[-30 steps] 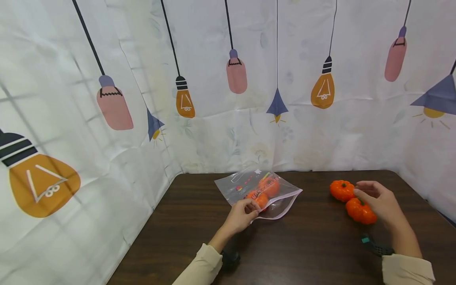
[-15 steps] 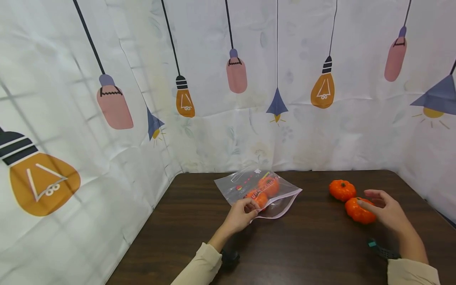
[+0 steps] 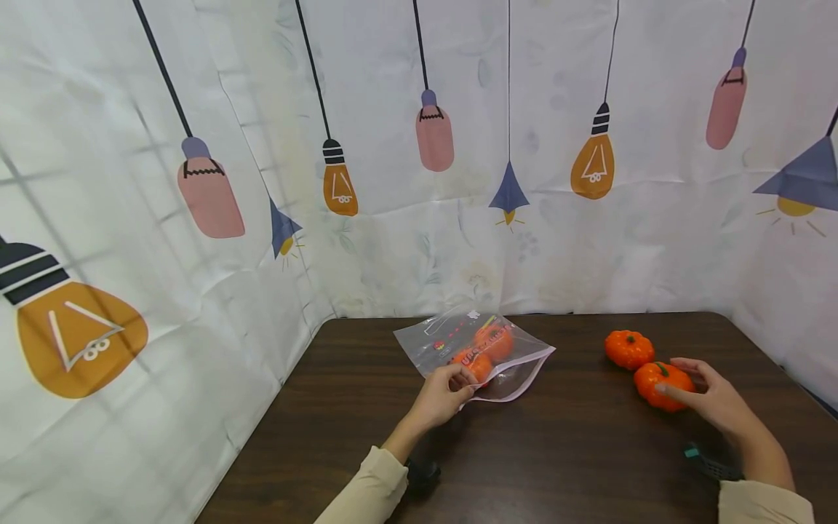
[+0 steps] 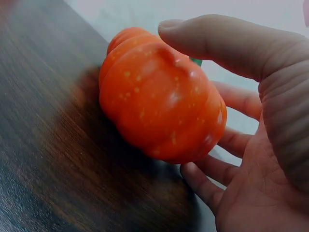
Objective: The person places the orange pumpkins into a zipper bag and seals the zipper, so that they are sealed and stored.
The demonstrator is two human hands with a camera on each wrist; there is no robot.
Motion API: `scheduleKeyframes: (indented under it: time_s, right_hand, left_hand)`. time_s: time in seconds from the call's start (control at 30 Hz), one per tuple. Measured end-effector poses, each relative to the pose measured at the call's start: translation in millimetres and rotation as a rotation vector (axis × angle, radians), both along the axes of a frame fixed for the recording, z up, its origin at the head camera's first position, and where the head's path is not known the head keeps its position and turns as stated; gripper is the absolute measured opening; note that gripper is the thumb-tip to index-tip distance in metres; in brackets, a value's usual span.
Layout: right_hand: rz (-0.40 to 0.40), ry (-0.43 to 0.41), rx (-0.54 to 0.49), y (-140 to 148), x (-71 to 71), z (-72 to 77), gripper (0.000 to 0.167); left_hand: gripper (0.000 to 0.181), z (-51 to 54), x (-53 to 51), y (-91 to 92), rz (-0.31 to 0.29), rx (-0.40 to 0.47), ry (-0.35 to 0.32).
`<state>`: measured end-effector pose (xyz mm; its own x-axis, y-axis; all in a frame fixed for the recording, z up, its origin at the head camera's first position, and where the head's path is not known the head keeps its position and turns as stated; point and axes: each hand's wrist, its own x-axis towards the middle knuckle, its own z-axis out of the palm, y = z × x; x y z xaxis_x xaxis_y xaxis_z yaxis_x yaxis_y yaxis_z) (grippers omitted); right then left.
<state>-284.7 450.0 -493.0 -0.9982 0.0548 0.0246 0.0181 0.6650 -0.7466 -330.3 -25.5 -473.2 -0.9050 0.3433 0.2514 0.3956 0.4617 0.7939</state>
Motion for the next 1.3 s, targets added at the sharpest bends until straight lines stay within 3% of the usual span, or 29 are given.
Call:
scheduleKeyframes:
  time_s: [0.4,0.87,1.3]
  right_hand:
    - [0.021,-0.006,-0.034,5,1.2,-10.2,0.083]
    - [0.029,-0.036,-0.027,5,1.6,-9.2,0.089]
    - [0.004,0.005,-0.049,4,3.1,-7.8,0.078]
  left_hand:
    - [0.008,1.2,0.8,-0.1,-0.004,-0.005,0.000]
    - [0.008,1.0,0.4,0.1,-0.009,-0.002,0.008]
    - [0.004,0.8,0.2,-0.3,-0.013,-0.015,0.016]
